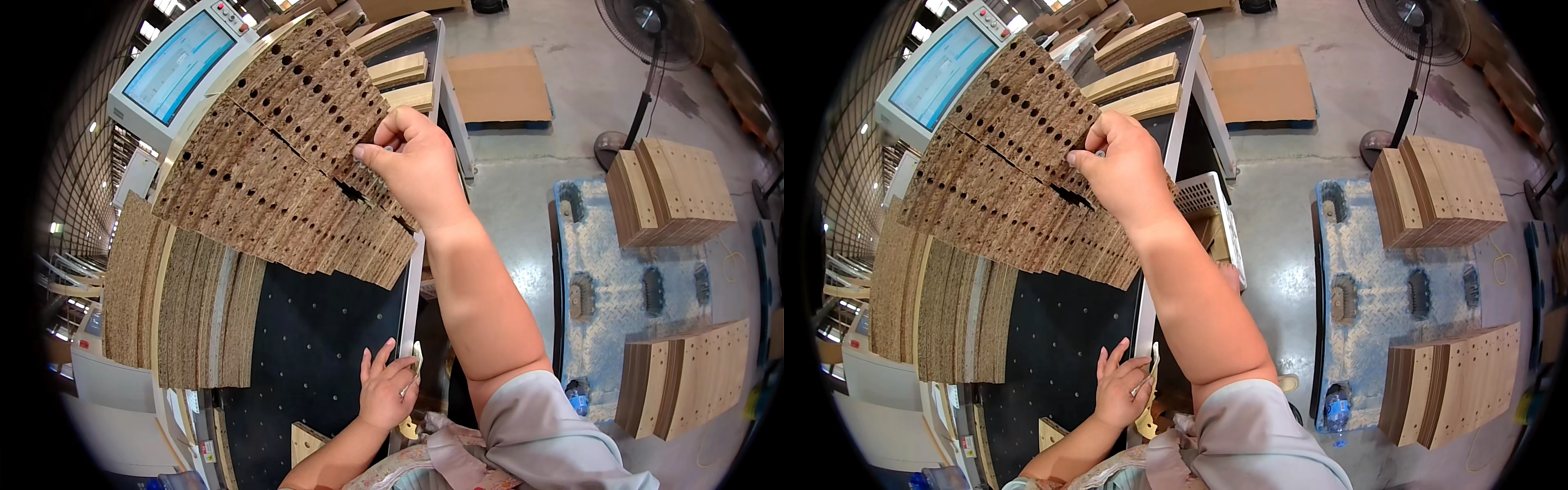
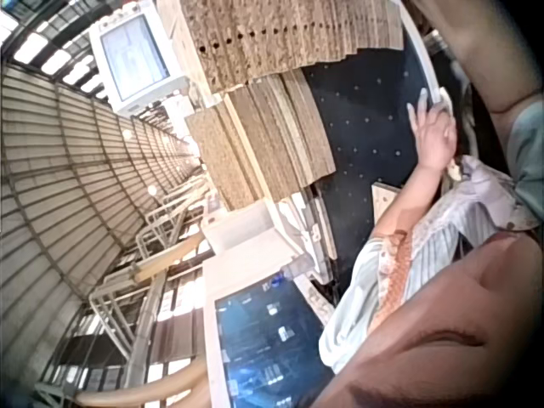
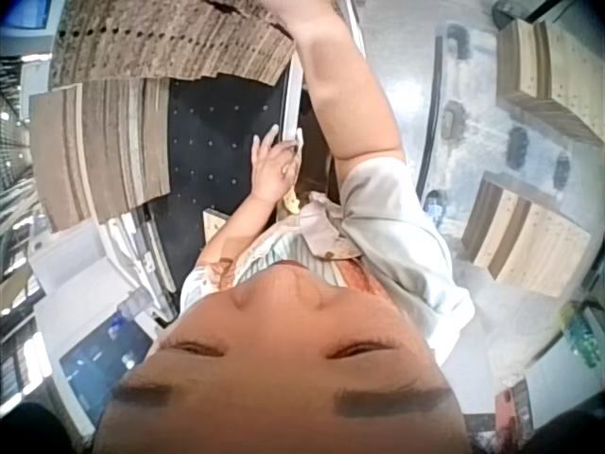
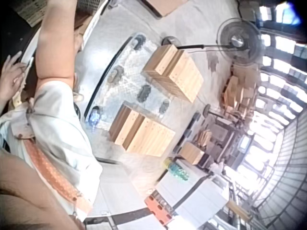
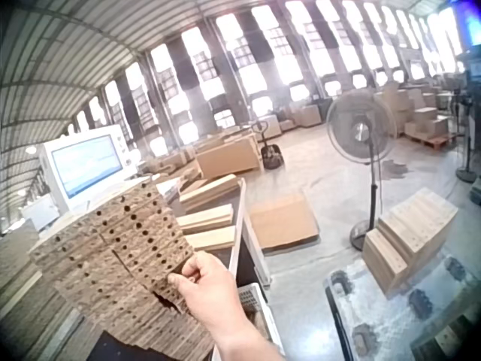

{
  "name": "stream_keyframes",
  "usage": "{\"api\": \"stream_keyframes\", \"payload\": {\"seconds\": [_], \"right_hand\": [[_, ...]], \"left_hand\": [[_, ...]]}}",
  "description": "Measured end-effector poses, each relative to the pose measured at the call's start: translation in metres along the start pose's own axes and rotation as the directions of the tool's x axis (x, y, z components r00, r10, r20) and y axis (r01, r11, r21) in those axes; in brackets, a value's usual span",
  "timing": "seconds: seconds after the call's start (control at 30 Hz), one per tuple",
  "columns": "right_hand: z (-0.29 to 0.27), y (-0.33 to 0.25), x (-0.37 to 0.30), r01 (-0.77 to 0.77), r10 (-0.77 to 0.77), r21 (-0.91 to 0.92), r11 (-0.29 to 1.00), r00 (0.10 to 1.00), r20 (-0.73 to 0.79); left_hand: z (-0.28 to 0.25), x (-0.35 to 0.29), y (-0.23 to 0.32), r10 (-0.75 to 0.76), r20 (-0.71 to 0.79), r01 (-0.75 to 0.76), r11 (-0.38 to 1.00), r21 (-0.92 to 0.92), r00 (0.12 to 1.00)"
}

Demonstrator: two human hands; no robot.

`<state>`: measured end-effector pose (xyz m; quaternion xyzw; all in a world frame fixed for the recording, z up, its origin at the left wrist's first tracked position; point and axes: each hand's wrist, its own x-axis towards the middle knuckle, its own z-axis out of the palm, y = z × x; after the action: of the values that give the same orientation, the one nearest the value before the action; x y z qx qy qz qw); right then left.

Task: The person cleans a workbench surface with a compressed air nozzle, then picks up a perforated wooden board and inserts small white plastic fasteners into its holes one by one. The person repeatedly picks fasteners from a yellow pouch and places them into the board, stacking the finished boards on a nearby pile.

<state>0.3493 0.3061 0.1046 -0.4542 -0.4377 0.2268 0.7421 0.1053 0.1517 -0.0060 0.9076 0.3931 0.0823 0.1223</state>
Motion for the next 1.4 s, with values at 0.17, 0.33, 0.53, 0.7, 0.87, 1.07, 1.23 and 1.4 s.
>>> {"api": "stream_keyframes", "payload": {"seconds": [0.17, 0.33, 0.53, 0.7, 0.87, 1.07, 1.23, 1.4], "right_hand": [[-0.004, 0.001, 0.001, -0.095, 0.101, 0.102, 0.99, 0.993, -0.059], [-0.009, -0.001, -0.004, -0.089, 0.085, 0.545, 0.834, 0.996, 0.032], [0.003, -0.012, -0.008, 0.023, -0.047, 0.366, 0.93, 0.997, 0.058], [0.011, -0.015, -0.012, 0.092, -0.095, 0.178, 0.98, 0.995, 0.008], [0.016, -0.013, -0.017, 0.188, -0.178, 0.128, 0.974, 0.98, -0.087], [0.022, -0.006, -0.02, 0.42, -0.42, -0.04, 0.907, 0.891, -0.175], [0.028, -0.003, -0.021, 0.563, -0.581, -0.146, 0.813, 0.779, -0.234], [0.032, 0.0, -0.022, 0.594, -0.641, -0.244, 0.767, 0.73, -0.237]], "left_hand": [[0.0, 0.0, 0.0, 0.002, -0.006, -0.002, 1.0, 0.006, 1.0], [0.0, 0.0, 0.0, -0.005, -0.002, 0.005, 1.0, -0.003, 1.0], [0.002, -0.001, -0.001, -0.016, -0.026, 0.016, 1.0, -0.015, 1.0], [0.0, 0.0, 0.0, -0.012, -0.022, 0.012, 1.0, -0.017, 1.0], [0.001, -0.001, -0.001, -0.015, -0.016, 0.015, 1.0, -0.024, 1.0], [-0.001, 0.0, 0.001, -0.019, -0.021, 0.019, 1.0, -0.024, 1.0], [0.003, -0.002, -0.003, -0.013, -0.02, 0.012, 1.0, -0.025, 1.0], [0.002, -0.002, -0.001, -0.019, -0.018, 0.019, 0.999, -0.034, 1.0]]}}
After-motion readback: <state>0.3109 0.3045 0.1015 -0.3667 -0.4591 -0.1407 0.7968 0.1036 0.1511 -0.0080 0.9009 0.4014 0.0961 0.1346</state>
